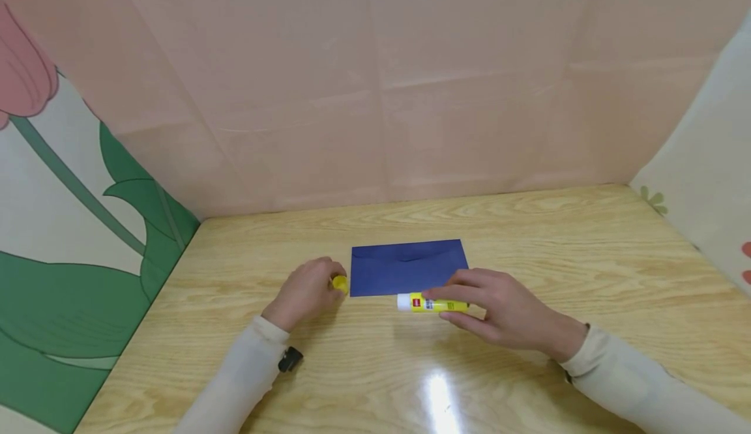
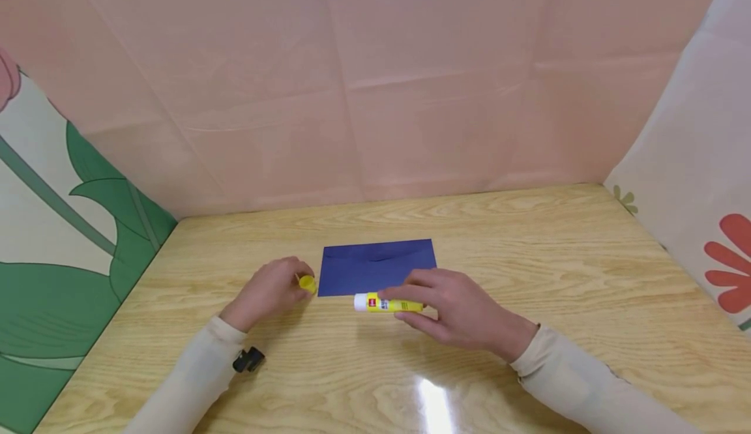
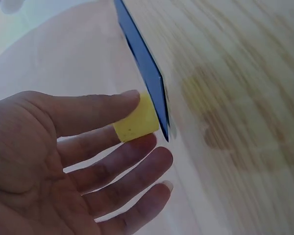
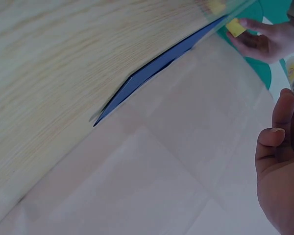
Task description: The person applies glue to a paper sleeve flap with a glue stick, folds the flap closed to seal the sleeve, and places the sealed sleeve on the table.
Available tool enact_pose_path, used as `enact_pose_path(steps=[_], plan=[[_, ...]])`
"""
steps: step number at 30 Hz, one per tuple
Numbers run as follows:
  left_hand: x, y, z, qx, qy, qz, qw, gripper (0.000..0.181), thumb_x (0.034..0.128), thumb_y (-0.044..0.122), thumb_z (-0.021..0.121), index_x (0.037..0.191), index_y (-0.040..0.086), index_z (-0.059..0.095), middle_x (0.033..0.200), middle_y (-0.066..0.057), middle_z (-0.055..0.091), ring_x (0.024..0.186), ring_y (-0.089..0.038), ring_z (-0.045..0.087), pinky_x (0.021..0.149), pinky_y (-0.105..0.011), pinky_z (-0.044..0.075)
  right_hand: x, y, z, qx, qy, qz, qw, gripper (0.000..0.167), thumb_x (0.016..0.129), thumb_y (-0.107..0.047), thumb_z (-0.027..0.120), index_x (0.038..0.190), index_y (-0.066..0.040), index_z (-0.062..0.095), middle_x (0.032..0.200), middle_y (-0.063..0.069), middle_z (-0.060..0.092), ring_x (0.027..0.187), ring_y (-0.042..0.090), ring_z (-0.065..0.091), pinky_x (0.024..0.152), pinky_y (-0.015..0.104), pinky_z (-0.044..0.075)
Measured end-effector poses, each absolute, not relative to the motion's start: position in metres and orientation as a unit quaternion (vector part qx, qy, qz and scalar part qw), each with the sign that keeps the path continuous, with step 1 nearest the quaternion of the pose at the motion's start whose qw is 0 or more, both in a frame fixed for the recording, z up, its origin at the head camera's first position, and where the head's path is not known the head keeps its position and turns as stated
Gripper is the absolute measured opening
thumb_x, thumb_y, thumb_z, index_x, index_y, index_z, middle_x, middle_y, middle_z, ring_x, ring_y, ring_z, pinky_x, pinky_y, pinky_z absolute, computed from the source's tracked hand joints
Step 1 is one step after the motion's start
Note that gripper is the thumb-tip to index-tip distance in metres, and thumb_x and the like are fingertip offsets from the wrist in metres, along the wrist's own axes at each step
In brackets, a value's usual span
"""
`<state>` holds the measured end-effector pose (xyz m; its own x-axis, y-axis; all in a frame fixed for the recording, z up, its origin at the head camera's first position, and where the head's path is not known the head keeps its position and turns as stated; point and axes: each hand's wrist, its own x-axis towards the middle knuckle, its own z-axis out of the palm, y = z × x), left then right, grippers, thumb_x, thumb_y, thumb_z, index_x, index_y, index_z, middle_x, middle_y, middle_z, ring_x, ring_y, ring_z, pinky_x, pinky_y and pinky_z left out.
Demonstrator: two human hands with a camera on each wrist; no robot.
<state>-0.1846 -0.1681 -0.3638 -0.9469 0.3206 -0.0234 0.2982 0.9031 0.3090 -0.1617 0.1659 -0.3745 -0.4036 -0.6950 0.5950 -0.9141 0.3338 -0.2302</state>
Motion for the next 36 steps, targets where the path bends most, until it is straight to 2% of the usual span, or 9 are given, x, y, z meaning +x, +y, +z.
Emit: enact_pose_path(steps=[6,12,20,25,30,36], plan=[[-0.184,-0.164,-0.361,0.156,0.969,0.187,0.039,0.022,0.0866,0.009,0.074,0.106,0.005,0.065,0.093,-0.004,0.07,0.078,-0.014,0.062,0.074,-0.032,0.056,-0.161,0.166,-0.374,0.507,-0.792,0.273,0.2,0.035,0.092,-0.027,0.072,0.127,-0.024,0.068,0.096,-0.012,0.066,0.073,-0.003,0.051,0.066,0.008,0.042],[-0.178,-0.155,-0.36,0.15,0.965,0.214,0.035,0.022,0.0863,0.009,0.076,0.105,0.004,0.067,0.099,-0.004,0.068,0.085,-0.016,0.062,0.081,-0.034,0.057,-0.16,0.165,-0.376,0.507,-0.792,0.275,0.2,0.035,0.092,-0.027,0.072,0.126,-0.024,0.068,0.095,-0.011,0.066,0.073,-0.003,0.051,0.067,0.008,0.043],[-0.165,-0.141,-0.354,0.226,0.951,0.212,0.005,0.027,0.0849,0.015,0.08,0.108,0.004,0.07,0.094,-0.001,0.061,0.083,-0.015,0.06,0.073,-0.024,0.054,-0.159,0.165,-0.375,0.501,-0.797,0.275,0.196,0.035,0.091,-0.026,0.073,0.126,-0.025,0.068,0.094,-0.013,0.065,0.073,-0.003,0.051,0.067,0.008,0.043],[-0.153,-0.13,-0.344,0.247,0.941,0.232,0.025,0.025,0.0868,0.016,0.078,0.109,0.007,0.072,0.093,0.003,0.058,0.086,-0.016,0.061,0.075,-0.022,0.053,-0.16,0.165,-0.375,0.503,-0.796,0.271,0.203,0.034,0.092,-0.027,0.072,0.126,-0.025,0.068,0.095,-0.013,0.065,0.072,-0.002,0.051,0.066,0.008,0.042],[-0.144,-0.122,-0.339,0.251,0.935,0.246,0.044,0.023,0.0877,0.018,0.077,0.109,0.011,0.073,0.092,0.006,0.057,0.087,-0.011,0.061,0.076,-0.019,0.052,-0.161,0.164,-0.373,0.505,-0.793,0.271,0.205,0.034,0.091,-0.025,0.072,0.126,-0.025,0.068,0.095,-0.012,0.065,0.073,-0.004,0.05,0.066,0.008,0.043],[-0.136,-0.115,-0.337,0.264,0.93,0.251,0.039,0.024,0.0874,0.022,0.078,0.109,0.014,0.074,0.093,0.009,0.058,0.086,-0.008,0.06,0.075,-0.017,0.05,-0.16,0.165,-0.374,0.506,-0.794,0.272,0.2,0.035,0.091,-0.024,0.073,0.125,-0.024,0.069,0.096,-0.012,0.065,0.074,-0.004,0.05,0.065,0.009,0.044]])
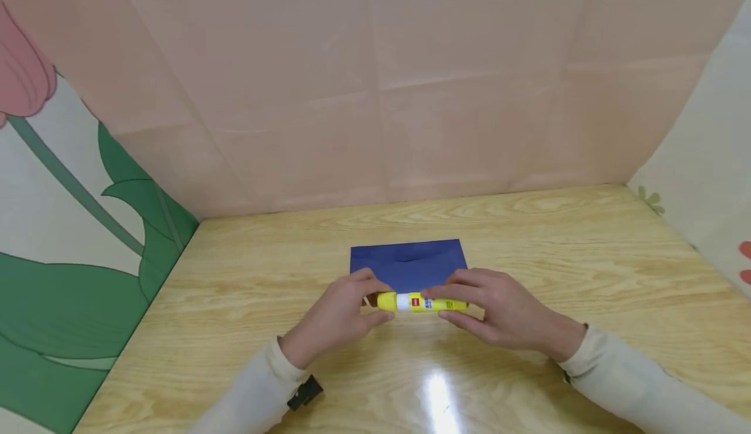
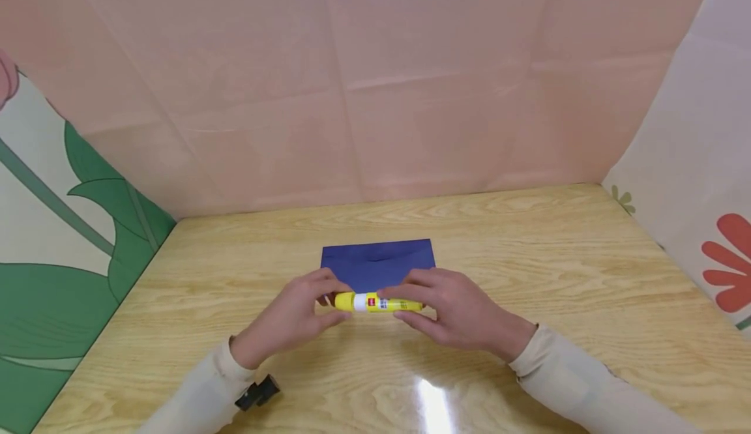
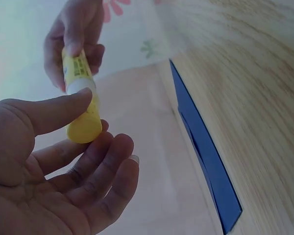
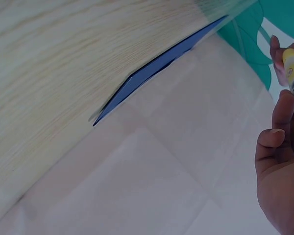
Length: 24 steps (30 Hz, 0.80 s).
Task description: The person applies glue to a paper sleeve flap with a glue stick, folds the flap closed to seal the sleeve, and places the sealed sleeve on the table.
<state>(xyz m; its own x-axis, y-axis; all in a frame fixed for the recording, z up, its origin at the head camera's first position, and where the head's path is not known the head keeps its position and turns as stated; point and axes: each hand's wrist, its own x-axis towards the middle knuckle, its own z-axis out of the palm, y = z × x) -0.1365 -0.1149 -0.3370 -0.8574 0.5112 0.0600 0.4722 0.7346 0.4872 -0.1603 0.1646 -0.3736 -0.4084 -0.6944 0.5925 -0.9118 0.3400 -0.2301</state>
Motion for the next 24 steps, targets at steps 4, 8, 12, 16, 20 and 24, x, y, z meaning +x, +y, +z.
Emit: enact_pose_path(steps=[4,8,12,16,20,24], plan=[[-0.1347,-0.1129,-0.3374,0.268,0.929,0.251,0.037,0.025,0.0871,0.023,0.078,0.11,0.014,0.074,0.092,0.009,0.058,0.086,-0.012,0.061,0.072,-0.016,0.049,-0.1607,0.1644,-0.3749,0.507,-0.792,0.272,0.202,0.032,0.093,-0.027,0.071,0.125,-0.023,0.069,0.096,-0.011,0.065,0.073,-0.003,0.05,0.064,0.009,0.044],[-0.1339,-0.1123,-0.3382,0.272,0.928,0.253,0.034,0.025,0.0863,0.021,0.079,0.11,0.013,0.075,0.09,0.007,0.058,0.085,-0.015,0.061,0.068,-0.016,0.048,-0.1609,0.1646,-0.3751,0.506,-0.794,0.27,0.2,0.032,0.095,-0.029,0.069,0.125,-0.023,0.069,0.096,-0.01,0.065,0.073,-0.003,0.05,0.065,0.008,0.044],[-0.1335,-0.1113,-0.3393,0.276,0.927,0.251,0.033,0.025,0.0866,0.021,0.078,0.11,0.012,0.075,0.09,0.006,0.059,0.084,-0.015,0.061,0.068,-0.015,0.047,-0.1602,0.1649,-0.374,0.507,-0.793,0.274,0.196,0.034,0.094,-0.028,0.07,0.126,-0.021,0.068,0.098,-0.009,0.067,0.074,-0.001,0.053,0.067,0.009,0.046],[-0.1337,-0.1103,-0.3399,0.282,0.924,0.255,0.03,0.025,0.0865,0.02,0.078,0.11,0.011,0.075,0.09,0.005,0.06,0.083,-0.014,0.061,0.067,-0.015,0.047,-0.1597,0.1646,-0.3727,0.508,-0.792,0.275,0.195,0.036,0.092,-0.026,0.072,0.127,-0.02,0.069,0.1,-0.008,0.069,0.076,-0.001,0.056,0.068,0.01,0.047],[-0.1337,-0.1094,-0.3409,0.286,0.921,0.264,0.03,0.026,0.0862,0.02,0.079,0.11,0.011,0.075,0.091,0.004,0.063,0.081,-0.01,0.06,0.067,-0.015,0.049,-0.1589,0.1647,-0.3725,0.508,-0.793,0.275,0.193,0.036,0.092,-0.026,0.073,0.127,-0.02,0.069,0.101,-0.008,0.07,0.077,-0.001,0.056,0.068,0.01,0.048],[-0.1337,-0.1075,-0.3417,0.28,0.918,0.277,0.044,0.025,0.0879,0.021,0.077,0.112,0.013,0.075,0.096,0.003,0.072,0.079,-0.001,0.061,0.071,-0.018,0.053,-0.1584,0.1651,-0.373,0.507,-0.794,0.277,0.19,0.037,0.091,-0.027,0.074,0.127,-0.02,0.069,0.1,-0.008,0.071,0.076,-0.002,0.056,0.068,0.01,0.047]])
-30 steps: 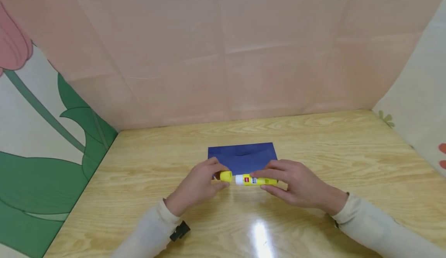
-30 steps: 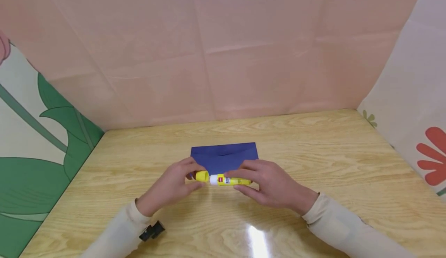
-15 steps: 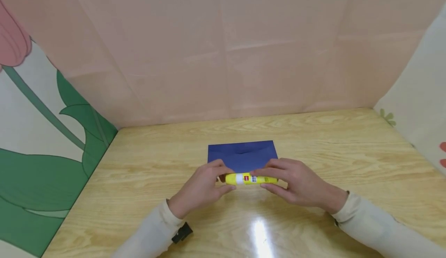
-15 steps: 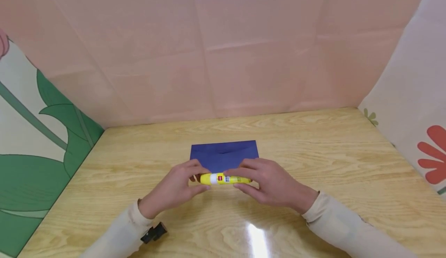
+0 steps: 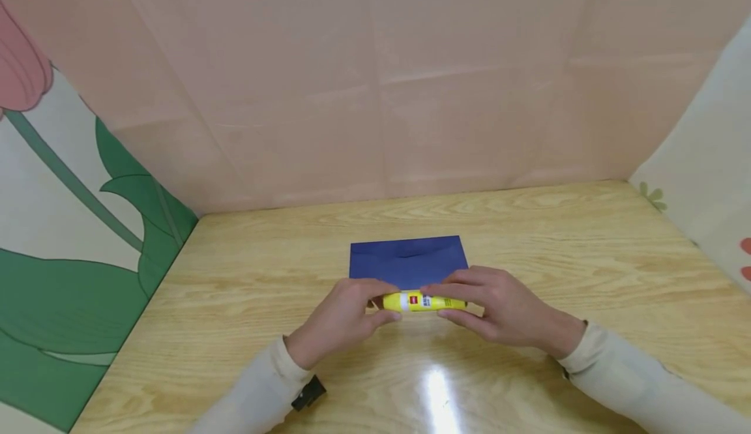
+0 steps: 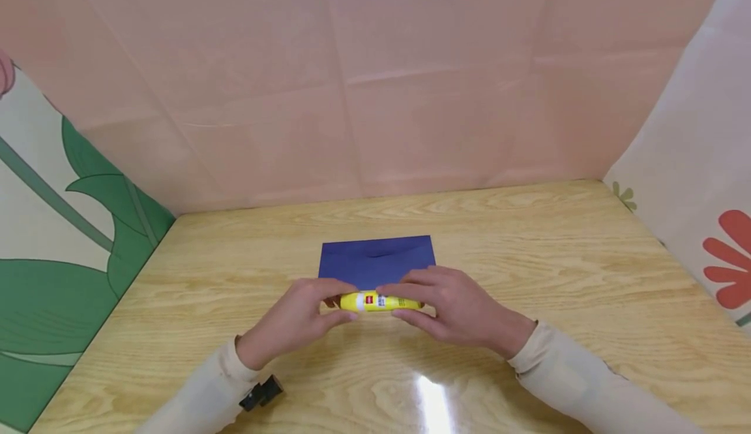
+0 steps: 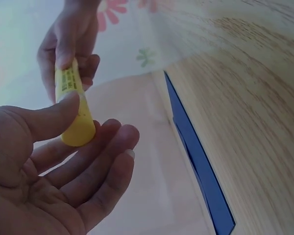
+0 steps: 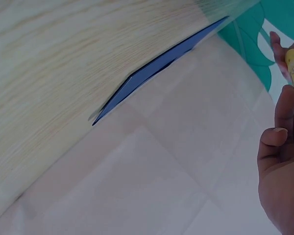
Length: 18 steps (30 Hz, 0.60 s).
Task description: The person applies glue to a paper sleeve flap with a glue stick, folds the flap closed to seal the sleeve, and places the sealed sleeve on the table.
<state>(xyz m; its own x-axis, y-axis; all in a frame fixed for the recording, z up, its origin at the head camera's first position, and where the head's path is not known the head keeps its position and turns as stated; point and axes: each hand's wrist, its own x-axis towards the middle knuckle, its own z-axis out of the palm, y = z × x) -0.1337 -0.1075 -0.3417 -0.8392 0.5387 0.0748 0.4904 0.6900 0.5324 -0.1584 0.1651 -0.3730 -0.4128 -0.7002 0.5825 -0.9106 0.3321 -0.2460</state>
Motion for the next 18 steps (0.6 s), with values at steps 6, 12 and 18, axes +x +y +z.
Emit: enact_pose_path(steps=[6,12,18], plan=[[-0.1325,-0.1065,-0.3409,0.297,0.913,0.277,0.032,0.022,0.0892,0.023,0.075,0.109,0.014,0.075,0.092,0.004,0.073,0.074,0.001,0.057,0.068,-0.015,0.051,-0.1585,0.1641,-0.3723,0.505,-0.794,0.28,0.189,0.038,0.089,-0.028,0.076,0.126,-0.02,0.07,0.099,-0.009,0.072,0.076,-0.002,0.056,0.067,0.01,0.047],[-0.1271,-0.1043,-0.3395,0.326,0.901,0.287,0.005,0.023,0.0904,0.021,0.074,0.11,0.01,0.074,0.09,0.002,0.07,0.073,0.0,0.055,0.064,-0.011,0.049,-0.1585,0.1642,-0.3718,0.506,-0.791,0.29,0.184,0.039,0.087,-0.026,0.078,0.124,-0.02,0.071,0.099,-0.007,0.073,0.075,-0.002,0.056,0.064,0.012,0.048],[-0.124,-0.103,-0.3397,0.342,0.894,0.291,-0.013,0.023,0.0912,0.02,0.073,0.111,0.008,0.074,0.09,0.0,0.071,0.072,0.001,0.056,0.061,-0.009,0.048,-0.1586,0.1641,-0.3716,0.512,-0.783,0.299,0.19,0.041,0.084,-0.023,0.08,0.124,-0.018,0.071,0.1,-0.005,0.074,0.078,0.001,0.062,0.068,0.012,0.051]])
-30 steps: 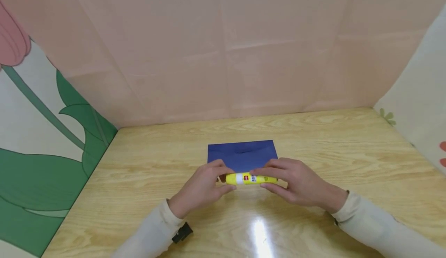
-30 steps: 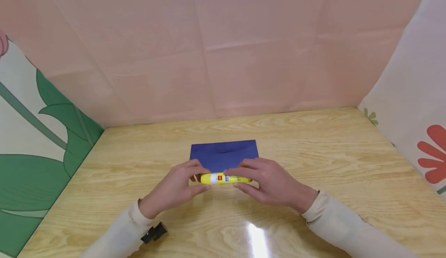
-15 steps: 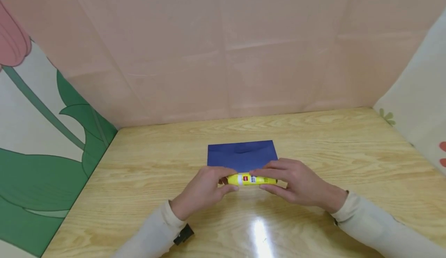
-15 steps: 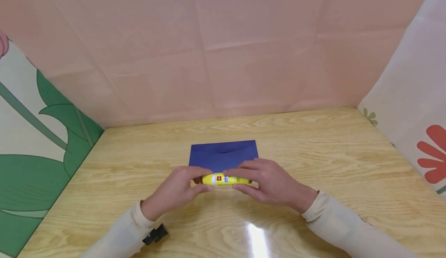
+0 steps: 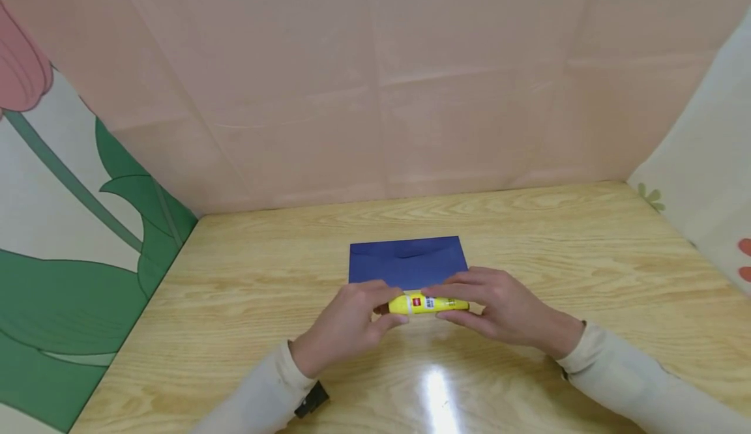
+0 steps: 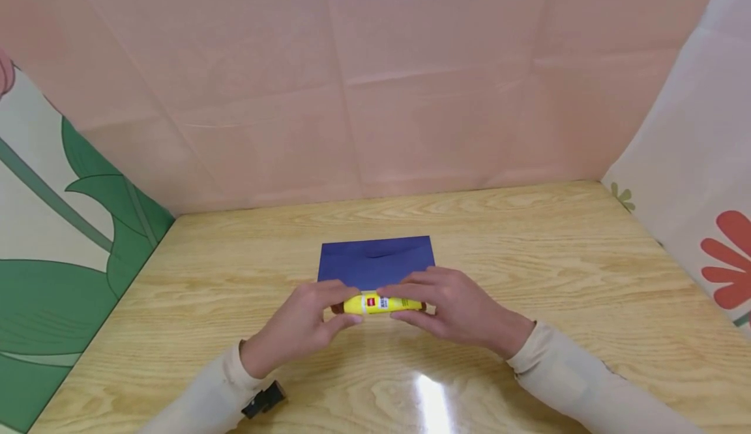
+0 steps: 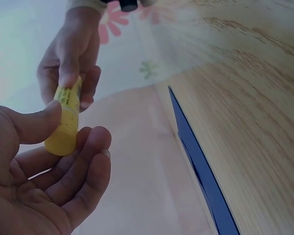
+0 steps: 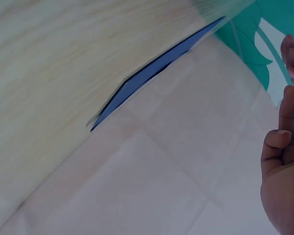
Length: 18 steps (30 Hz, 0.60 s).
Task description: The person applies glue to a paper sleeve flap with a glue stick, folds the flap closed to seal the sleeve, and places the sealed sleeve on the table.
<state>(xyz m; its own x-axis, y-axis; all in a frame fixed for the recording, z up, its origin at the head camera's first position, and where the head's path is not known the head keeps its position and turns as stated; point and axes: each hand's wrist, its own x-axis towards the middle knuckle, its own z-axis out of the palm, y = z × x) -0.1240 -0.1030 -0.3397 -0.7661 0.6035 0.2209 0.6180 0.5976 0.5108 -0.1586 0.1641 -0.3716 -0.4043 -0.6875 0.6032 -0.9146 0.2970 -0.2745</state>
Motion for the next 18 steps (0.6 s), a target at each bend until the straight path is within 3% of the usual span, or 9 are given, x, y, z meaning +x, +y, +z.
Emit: enact_pose_path(steps=[12,18], plan=[[-0.1218,-0.1026,-0.342,-0.361,-0.888,-0.279,0.051,0.024,0.0909,0.018,0.073,0.111,0.005,0.072,0.087,0.0,0.068,0.071,-0.002,0.056,0.059,-0.007,0.045,-0.1573,0.162,-0.3721,0.521,-0.764,0.322,0.201,0.04,0.084,-0.019,0.081,0.122,-0.015,0.072,0.1,-0.002,0.076,0.081,0.004,0.068,0.07,0.01,0.053],[-0.1216,-0.1022,-0.3432,-0.373,-0.885,-0.27,0.071,0.024,0.091,0.018,0.073,0.11,0.003,0.072,0.086,-0.001,0.068,0.069,-0.001,0.055,0.058,-0.006,0.044,-0.1568,0.1607,-0.3711,0.526,-0.758,0.323,0.21,0.034,0.088,-0.023,0.077,0.121,-0.015,0.073,0.099,0.0,0.076,0.079,0.005,0.068,0.068,0.01,0.053]])
